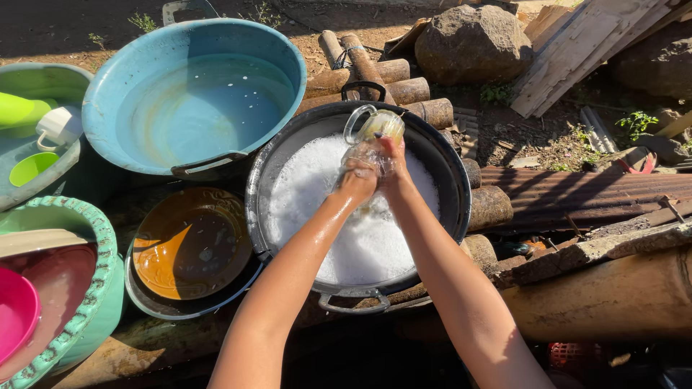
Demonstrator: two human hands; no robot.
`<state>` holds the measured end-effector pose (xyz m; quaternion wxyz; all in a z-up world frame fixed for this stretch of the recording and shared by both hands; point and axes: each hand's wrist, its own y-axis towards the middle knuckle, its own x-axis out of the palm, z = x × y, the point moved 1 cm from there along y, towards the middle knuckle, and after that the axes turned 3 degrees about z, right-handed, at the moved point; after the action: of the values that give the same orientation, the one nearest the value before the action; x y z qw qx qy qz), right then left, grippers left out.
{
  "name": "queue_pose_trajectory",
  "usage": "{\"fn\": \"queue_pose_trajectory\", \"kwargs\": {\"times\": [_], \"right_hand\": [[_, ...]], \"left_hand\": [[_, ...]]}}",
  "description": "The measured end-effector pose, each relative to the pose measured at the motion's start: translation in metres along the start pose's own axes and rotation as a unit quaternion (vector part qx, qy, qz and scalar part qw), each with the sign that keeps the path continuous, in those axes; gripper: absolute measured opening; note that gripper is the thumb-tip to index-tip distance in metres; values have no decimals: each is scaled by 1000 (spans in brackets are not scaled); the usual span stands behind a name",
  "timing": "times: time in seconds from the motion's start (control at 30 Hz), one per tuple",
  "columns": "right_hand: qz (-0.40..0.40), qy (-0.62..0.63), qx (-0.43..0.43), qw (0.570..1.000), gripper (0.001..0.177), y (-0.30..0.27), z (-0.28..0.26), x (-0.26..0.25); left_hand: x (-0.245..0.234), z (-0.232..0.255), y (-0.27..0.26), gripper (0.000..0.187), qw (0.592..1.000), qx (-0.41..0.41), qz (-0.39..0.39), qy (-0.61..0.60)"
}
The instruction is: The person washes various dishes including mugs, bowls, and plates by hand in an outdoor washing area, using a sponge and soapy water in a large basin before rinsing them in clear water basins.
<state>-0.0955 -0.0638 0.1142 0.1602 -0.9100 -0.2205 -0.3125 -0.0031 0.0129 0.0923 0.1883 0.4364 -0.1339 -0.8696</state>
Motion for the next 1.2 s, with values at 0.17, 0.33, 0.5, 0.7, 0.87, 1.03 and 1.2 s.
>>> {"fn": "queue_pose_trajectory", "kwargs": {"times": [0.17, 0.33, 0.5, 0.7, 0.87, 1.03, 1.2], "right_hand": [[-36, -3, -38, 999, 77, -6, 25, 19], [-30, -25, -26, 999, 78, -38, 4, 48], [-38, -39, -48, 997, 78, -50, -5, 62], [-35, -36, -45, 998, 76, -53, -12, 71], [-123, -30, -197, 972, 79, -58, -14, 72], [-46, -11, -238, 970, 80, -50, -8, 66], [-12, 23, -186, 982, 85, -28, -19, 38]], "left_hand": [[-6, -1, 29, 34, 883, -158, 120, -426], [-4, -3, 52, 39, 682, -241, 95, -684], [6, 3, 27, 44, 579, -212, 152, -772], [-5, -11, 62, 50, 498, -175, 66, -847], [-27, -15, 41, 42, 453, -177, -6, -874], [-48, -28, 11, 39, 593, -298, -25, -748], [-110, -49, -23, 46, 810, -363, -217, -405]]}}
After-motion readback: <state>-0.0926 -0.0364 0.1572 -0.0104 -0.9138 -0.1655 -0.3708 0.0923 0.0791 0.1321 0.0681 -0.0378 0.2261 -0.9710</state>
